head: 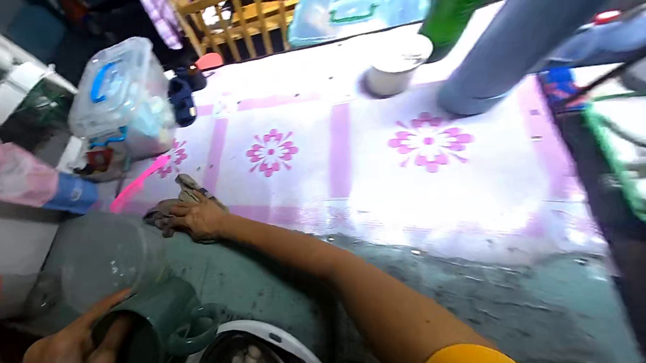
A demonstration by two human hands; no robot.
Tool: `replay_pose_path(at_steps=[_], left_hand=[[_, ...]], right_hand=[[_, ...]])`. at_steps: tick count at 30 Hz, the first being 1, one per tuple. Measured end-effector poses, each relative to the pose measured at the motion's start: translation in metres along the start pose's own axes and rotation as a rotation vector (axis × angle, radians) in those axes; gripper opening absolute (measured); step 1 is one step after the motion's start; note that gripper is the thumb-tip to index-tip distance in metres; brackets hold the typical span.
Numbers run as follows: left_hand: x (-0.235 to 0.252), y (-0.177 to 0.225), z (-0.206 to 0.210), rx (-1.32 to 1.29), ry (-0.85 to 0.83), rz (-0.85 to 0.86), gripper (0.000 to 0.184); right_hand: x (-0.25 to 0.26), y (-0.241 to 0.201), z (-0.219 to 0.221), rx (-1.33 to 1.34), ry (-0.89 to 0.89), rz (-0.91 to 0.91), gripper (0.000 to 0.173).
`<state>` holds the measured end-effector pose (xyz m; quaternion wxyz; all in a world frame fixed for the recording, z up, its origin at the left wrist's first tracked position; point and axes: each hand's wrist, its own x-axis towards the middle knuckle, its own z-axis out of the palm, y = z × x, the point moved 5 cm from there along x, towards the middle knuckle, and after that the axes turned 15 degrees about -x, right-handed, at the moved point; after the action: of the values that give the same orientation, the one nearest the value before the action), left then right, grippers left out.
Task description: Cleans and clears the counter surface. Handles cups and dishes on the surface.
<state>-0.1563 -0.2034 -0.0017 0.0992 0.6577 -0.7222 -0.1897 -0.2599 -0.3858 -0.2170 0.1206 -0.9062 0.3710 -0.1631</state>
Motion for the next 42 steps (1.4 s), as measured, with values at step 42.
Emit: replay_pose_path(at_steps=[42], left_hand=[[-0.136, 0.219, 0.069, -0.230, -0.339, 0.533, 0.023]], right_hand=[[-0.494, -0.097, -0.101, -0.211, 0.212, 0.671, 0.035]])
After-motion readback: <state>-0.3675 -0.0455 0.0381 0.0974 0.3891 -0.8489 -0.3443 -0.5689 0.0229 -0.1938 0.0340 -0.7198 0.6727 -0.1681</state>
